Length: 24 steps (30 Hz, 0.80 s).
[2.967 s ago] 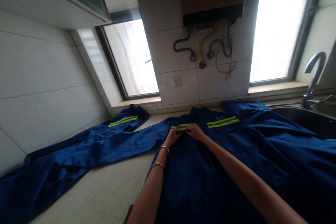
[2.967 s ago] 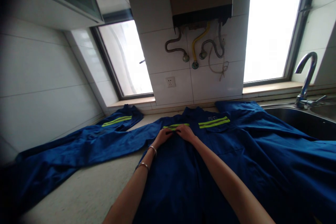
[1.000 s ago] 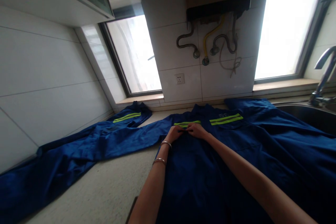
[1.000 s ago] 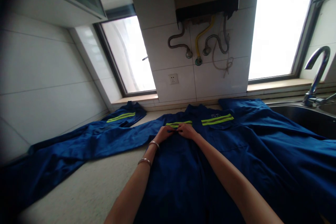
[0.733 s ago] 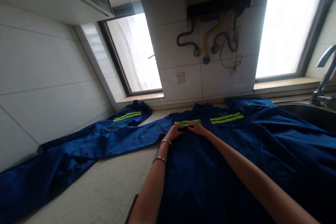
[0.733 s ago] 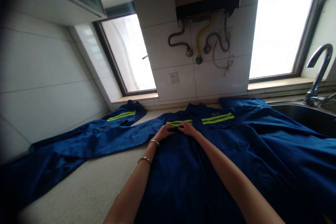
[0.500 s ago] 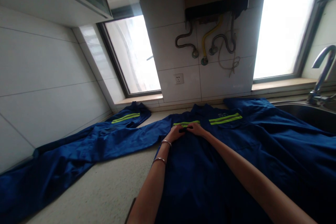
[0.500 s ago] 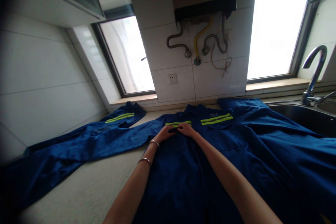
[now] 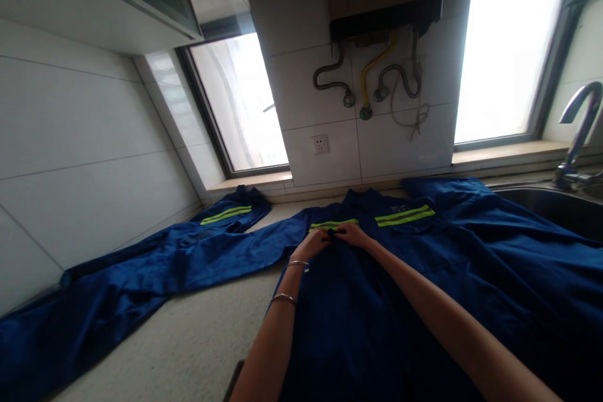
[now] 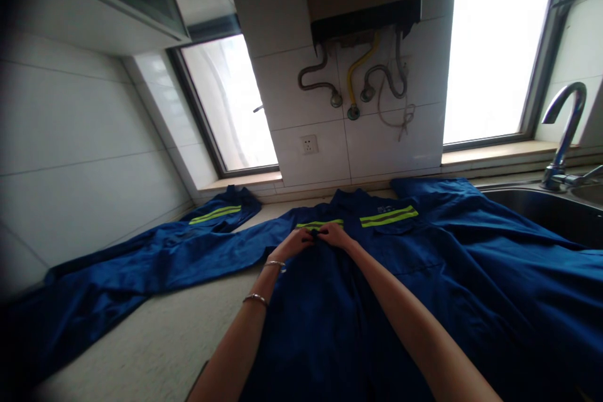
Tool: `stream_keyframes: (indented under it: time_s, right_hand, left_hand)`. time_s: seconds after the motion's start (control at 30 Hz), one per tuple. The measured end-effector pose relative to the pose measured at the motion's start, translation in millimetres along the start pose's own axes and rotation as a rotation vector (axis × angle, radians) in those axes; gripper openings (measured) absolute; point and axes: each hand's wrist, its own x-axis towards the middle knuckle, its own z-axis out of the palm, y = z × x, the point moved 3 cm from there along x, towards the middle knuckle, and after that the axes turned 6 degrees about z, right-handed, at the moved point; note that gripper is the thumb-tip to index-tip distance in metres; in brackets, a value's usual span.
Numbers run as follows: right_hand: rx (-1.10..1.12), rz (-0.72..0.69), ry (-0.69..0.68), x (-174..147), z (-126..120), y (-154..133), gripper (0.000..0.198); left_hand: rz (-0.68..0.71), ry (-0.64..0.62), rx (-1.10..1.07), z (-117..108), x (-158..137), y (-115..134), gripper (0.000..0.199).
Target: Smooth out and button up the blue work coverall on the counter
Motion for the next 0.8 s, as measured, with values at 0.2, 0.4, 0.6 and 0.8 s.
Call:
stream_keyframes:
  time_s: [0.2,0.4,0.6,0.8]
  right_hand:
    - [0.036,0.037,0.013,1,-1,1,0.022]
    - [0.116,0.072,0.013,2,0,3,0.021]
    - [0.255,0.089,0.037,1,-2,3,0.025]
    - [0.279,0.096,0.108,1,-5,3,0.024]
  left_hand:
    - [-0.027,0.067,0.025,7,2,-10,0.02]
    - [-0.012,0.076,0.094,14,6,-7,0.018]
    - [-0.013,0.046,0.26,13,6,7,0.018]
    - [-0.073,0.066,0.335,12,6,14,0.014]
